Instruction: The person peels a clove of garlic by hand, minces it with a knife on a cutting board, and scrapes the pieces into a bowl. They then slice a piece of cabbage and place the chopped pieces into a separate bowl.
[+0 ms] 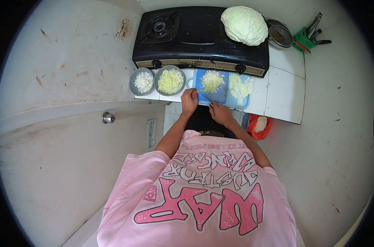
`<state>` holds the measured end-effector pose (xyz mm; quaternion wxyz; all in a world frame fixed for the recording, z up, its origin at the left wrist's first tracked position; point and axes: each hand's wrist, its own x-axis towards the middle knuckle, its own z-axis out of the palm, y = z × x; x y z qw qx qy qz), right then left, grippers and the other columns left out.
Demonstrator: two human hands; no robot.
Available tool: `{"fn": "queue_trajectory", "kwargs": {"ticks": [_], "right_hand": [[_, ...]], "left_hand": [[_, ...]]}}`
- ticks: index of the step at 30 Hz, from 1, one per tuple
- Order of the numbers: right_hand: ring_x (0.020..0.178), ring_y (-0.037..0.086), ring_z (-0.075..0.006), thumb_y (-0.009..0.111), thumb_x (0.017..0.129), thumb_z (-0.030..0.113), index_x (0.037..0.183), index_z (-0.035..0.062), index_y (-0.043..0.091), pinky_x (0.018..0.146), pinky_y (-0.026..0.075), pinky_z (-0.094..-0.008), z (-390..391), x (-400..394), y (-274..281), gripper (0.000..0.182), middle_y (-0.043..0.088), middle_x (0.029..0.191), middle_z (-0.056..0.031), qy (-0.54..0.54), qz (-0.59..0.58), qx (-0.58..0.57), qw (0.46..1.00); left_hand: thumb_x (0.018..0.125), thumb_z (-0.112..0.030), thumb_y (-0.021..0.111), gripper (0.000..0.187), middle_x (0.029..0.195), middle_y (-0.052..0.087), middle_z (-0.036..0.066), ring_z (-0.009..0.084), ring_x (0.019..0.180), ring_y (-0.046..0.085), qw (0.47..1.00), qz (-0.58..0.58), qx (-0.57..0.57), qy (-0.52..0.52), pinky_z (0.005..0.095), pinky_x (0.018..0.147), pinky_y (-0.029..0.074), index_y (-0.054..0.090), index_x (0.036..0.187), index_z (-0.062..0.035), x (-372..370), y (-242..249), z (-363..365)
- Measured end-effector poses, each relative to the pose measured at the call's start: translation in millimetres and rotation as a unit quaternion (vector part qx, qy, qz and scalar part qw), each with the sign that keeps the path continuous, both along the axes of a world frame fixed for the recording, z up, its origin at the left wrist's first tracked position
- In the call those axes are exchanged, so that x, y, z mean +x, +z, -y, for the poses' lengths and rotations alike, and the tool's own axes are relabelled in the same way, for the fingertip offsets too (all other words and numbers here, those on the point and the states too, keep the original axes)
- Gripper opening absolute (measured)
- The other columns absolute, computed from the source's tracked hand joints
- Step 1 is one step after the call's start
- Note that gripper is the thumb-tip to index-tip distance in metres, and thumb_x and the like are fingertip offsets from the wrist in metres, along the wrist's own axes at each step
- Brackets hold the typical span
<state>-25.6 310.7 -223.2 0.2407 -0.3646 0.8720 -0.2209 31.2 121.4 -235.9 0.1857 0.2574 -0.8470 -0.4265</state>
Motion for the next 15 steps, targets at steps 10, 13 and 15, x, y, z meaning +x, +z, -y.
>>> {"fn": "queue_trajectory", "kwargs": {"ticks": [10,13,15], "right_hand": [[0.069,0.069,-0.0466,0.055,0.100,0.030,0.104,-0.0031,0.058,0.066,0.057,-0.0568,14.5,-4.1,-13.1,0.033,0.068,0.074,-0.0266,-0.004,0.002,0.001,1.000],[0.068,0.069,-0.0468,0.055,0.100,0.031,0.104,-0.0022,0.057,0.064,0.056,-0.0573,15.7,-7.4,-21.2,0.033,0.068,0.073,-0.0262,-0.002,-0.005,-0.012,1.000],[0.068,0.069,-0.0468,0.055,0.100,0.031,0.104,-0.0023,0.057,0.064,0.056,-0.0572,11.1,-5.8,-21.1,0.033,0.068,0.073,-0.0264,-0.004,-0.003,-0.013,1.000]], "left_hand": [[0.088,0.004,0.062,0.011,0.084,0.067,0.016,0.0233,0.070,0.067,1.000,0.000,0.006,0.006,0.0329,0.067,0.054,0.072,0.092,0.0016,-2.1,-2.0,-1.4],[0.088,0.004,0.063,0.010,0.084,0.067,0.016,0.0240,0.070,0.067,1.000,0.020,-0.013,0.001,0.0336,0.068,0.055,0.071,0.092,0.0025,-3.2,-1.5,0.4],[0.088,0.004,0.063,0.009,0.083,0.068,0.016,0.0246,0.071,0.068,1.000,0.025,0.003,0.010,0.0342,0.068,0.055,0.070,0.092,0.0027,-2.5,-1.5,0.3]]}}
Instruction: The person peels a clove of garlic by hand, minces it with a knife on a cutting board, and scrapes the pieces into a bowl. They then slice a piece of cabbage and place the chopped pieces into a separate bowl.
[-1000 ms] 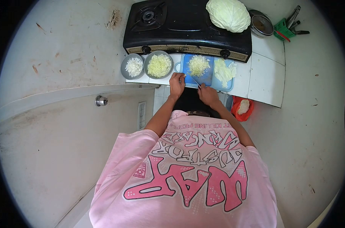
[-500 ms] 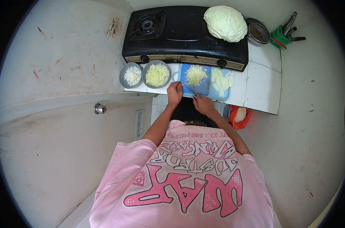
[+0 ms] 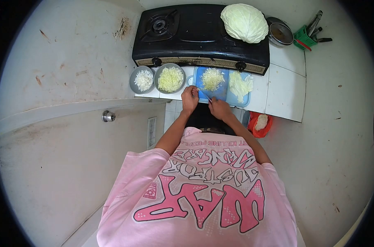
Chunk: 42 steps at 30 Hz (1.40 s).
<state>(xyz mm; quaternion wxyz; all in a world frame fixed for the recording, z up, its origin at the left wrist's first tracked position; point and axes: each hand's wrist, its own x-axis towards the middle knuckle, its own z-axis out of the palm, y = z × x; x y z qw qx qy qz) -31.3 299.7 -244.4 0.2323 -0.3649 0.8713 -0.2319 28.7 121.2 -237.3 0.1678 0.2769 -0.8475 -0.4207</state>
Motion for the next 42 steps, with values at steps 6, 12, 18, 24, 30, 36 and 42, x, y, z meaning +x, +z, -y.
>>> {"fn": "queue_trajectory", "kwargs": {"ticks": [6,12,18,24,30,36,42], "right_hand": [[0.068,0.068,-0.0474,0.056,0.100,0.031,0.105,-0.0024,0.057,0.064,0.056,-0.0578,-13.1,2.9,13.0,0.034,0.067,0.072,-0.0268,-0.006,0.003,-0.004,1.000],[0.069,0.068,-0.0479,0.055,0.100,0.030,0.105,-0.0025,0.056,0.065,0.056,-0.0578,-4.9,2.6,8.1,0.033,0.067,0.073,-0.0272,0.007,0.015,0.002,1.000],[0.072,0.070,-0.0452,0.055,0.100,0.028,0.102,-0.0034,0.057,0.067,0.057,-0.0553,6.7,-3.0,2.8,0.032,0.069,0.075,-0.0265,0.009,0.005,0.006,1.000],[0.069,0.069,-0.0461,0.056,0.100,0.028,0.104,-0.0039,0.056,0.065,0.056,-0.0563,-6.0,-1.3,3.4,0.032,0.068,0.073,-0.0260,0.018,-0.006,0.006,1.000],[0.068,0.069,-0.0472,0.053,0.101,0.032,0.106,-0.0041,0.057,0.066,0.056,-0.0569,-14.9,-0.6,5.5,0.036,0.068,0.072,-0.0270,-0.003,0.004,0.011,1.000],[0.068,0.068,-0.0488,0.053,0.102,0.032,0.105,-0.0039,0.057,0.066,0.056,-0.0583,-15.3,-1.1,3.5,0.037,0.067,0.071,-0.0282,-0.005,0.014,-0.008,1.000],[0.068,0.068,-0.0486,0.055,0.101,0.031,0.104,-0.0036,0.057,0.065,0.056,-0.0582,-19.4,0.9,6.6,0.035,0.067,0.072,-0.0283,0.015,0.015,-0.013,1.000]], "left_hand": [[0.088,0.004,0.063,0.009,0.082,0.067,0.016,0.0253,0.069,0.067,1.000,-0.027,0.004,0.002,0.0353,0.068,0.055,0.070,0.093,0.0020,-1.2,-3.9,-1.2],[0.088,0.004,0.063,0.010,0.081,0.066,0.016,0.0253,0.069,0.067,0.999,-0.033,-0.009,0.001,0.0355,0.067,0.055,0.071,0.092,0.0006,-0.2,-1.8,-1.8],[0.088,0.004,0.064,0.009,0.080,0.065,0.016,0.0261,0.068,0.067,0.999,-0.014,-0.033,-0.015,0.0359,0.067,0.055,0.071,0.091,0.0001,-0.9,-2.9,1.1],[0.089,0.005,0.063,0.009,0.083,0.066,0.017,0.0265,0.069,0.067,1.000,-0.015,-0.010,0.002,0.0361,0.067,0.055,0.070,0.093,0.0010,1.7,-4.7,-1.3],[0.090,0.003,0.064,0.008,0.086,0.067,0.017,0.0264,0.071,0.068,0.999,-0.032,0.014,0.009,0.0359,0.068,0.055,0.070,0.095,0.0022,4.5,-5.2,-5.1],[0.090,0.003,0.064,0.008,0.086,0.067,0.017,0.0280,0.075,0.068,1.000,-0.012,-0.015,-0.022,0.0370,0.072,0.054,0.071,0.094,0.0015,7.1,1.4,-3.9],[0.090,0.002,0.065,0.008,0.086,0.066,0.017,0.0294,0.074,0.067,1.000,-0.012,-0.009,-0.025,0.0381,0.072,0.053,0.071,0.095,0.0013,6.5,3.8,-4.7]]}}
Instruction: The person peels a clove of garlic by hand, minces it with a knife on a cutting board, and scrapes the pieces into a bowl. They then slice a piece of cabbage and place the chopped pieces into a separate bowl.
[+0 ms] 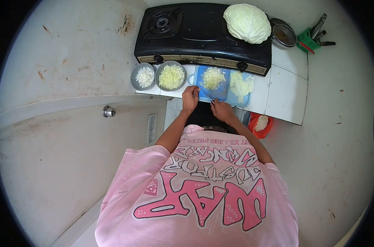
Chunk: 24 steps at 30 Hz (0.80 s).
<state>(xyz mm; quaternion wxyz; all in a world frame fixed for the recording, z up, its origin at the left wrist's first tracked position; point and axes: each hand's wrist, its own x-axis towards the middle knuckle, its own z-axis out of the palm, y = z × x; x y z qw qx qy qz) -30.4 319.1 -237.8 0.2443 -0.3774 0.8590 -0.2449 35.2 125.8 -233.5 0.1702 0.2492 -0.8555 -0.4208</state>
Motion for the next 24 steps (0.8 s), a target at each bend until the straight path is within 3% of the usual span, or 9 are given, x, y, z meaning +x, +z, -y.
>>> {"fn": "queue_trajectory", "kwargs": {"ticks": [9,15,24], "right_hand": [[0.069,0.069,-0.0457,0.055,0.100,0.029,0.101,-0.0024,0.058,0.065,0.056,-0.0561,24.7,-7.5,-6.5,0.032,0.068,0.072,-0.0258,-0.002,-0.023,0.012,1.000],[0.069,0.069,-0.0467,0.053,0.101,0.032,0.105,-0.0031,0.058,0.065,0.056,-0.0564,9.3,-4.7,-1.9,0.035,0.068,0.073,-0.0266,-0.038,-0.008,0.028,0.999],[0.067,0.068,-0.0486,0.053,0.102,0.035,0.106,-0.0033,0.059,0.064,0.056,-0.0568,2.4,3.5,10.4,0.039,0.067,0.072,-0.0283,-0.015,-0.001,0.017,1.000]], "left_hand": [[0.090,0.001,0.066,0.007,0.087,0.066,0.016,0.0274,0.074,0.066,1.000,-0.011,-0.012,-0.018,0.0373,0.070,0.053,0.071,0.096,0.0018,0.5,-3.1,3.1],[0.089,-0.001,0.070,0.008,0.086,0.069,0.015,0.0220,0.073,0.069,0.998,-0.016,0.052,0.024,0.0329,0.070,0.055,0.071,0.096,0.0020,1.6,-3.7,2.1],[0.088,-0.003,0.072,0.009,0.086,0.070,0.017,0.0254,0.074,0.070,0.999,-0.005,0.042,0.029,0.0346,0.070,0.056,0.074,0.096,0.0005,2.9,-6.6,2.9]]}}
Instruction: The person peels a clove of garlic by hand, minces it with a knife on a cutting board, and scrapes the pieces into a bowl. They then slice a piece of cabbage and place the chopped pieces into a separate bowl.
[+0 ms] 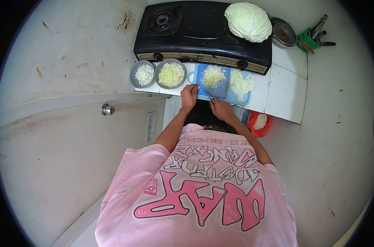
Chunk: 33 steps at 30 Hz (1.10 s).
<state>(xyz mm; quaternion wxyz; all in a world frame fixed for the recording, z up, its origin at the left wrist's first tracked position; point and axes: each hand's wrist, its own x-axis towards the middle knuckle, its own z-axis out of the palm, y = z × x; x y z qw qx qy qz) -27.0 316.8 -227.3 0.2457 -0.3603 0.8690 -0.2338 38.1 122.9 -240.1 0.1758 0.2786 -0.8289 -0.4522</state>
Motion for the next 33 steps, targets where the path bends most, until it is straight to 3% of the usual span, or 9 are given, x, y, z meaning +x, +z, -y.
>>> {"fn": "queue_trajectory", "kwargs": {"ticks": [9,15,20,33], "right_hand": [[0.073,0.069,-0.0489,0.053,0.101,0.033,0.105,-0.0038,0.059,0.068,0.057,-0.0574,14.4,-1.3,1.0,0.037,0.069,0.077,-0.0293,0.006,0.018,0.023,1.000],[0.071,0.070,-0.0477,0.055,0.100,0.031,0.105,-0.0035,0.058,0.066,0.057,-0.0567,17.8,1.0,-1.8,0.035,0.069,0.077,-0.0279,-0.008,-0.011,0.021,1.000],[0.067,0.069,-0.0468,0.055,0.100,0.031,0.105,-0.0036,0.058,0.064,0.057,-0.0563,2.2,3.5,-7.5,0.035,0.068,0.073,-0.0268,-0.044,-0.032,0.036,0.998],[0.071,0.070,-0.0466,0.052,0.101,0.029,0.101,-0.0041,0.059,0.067,0.057,-0.0564,9.0,12.2,3.8,0.034,0.069,0.075,-0.0272,-0.010,-0.009,0.020,1.000]], "left_hand": [[0.089,-0.001,0.070,0.006,0.088,0.070,0.018,0.0277,0.075,0.070,0.998,-0.006,-0.041,-0.043,0.0371,0.072,0.055,0.073,0.094,0.0001,-0.3,-0.9,3.5],[0.090,-0.002,0.070,0.007,0.085,0.069,0.017,0.0248,0.074,0.070,1.000,0.001,0.017,-0.002,0.0357,0.070,0.055,0.073,0.095,0.0009,-1.5,-2.2,1.1],[0.089,-0.002,0.071,0.007,0.083,0.069,0.016,0.0233,0.071,0.069,1.000,-0.008,0.012,0.002,0.0338,0.069,0.055,0.073,0.094,0.0017,0.3,-5.6,-0.7],[0.089,-0.001,0.069,0.007,0.085,0.070,0.018,0.0253,0.072,0.070,1.000,0.005,0.003,0.016,0.0351,0.069,0.056,0.075,0.093,0.0021,-0.5,1.8,-3.7]]}}
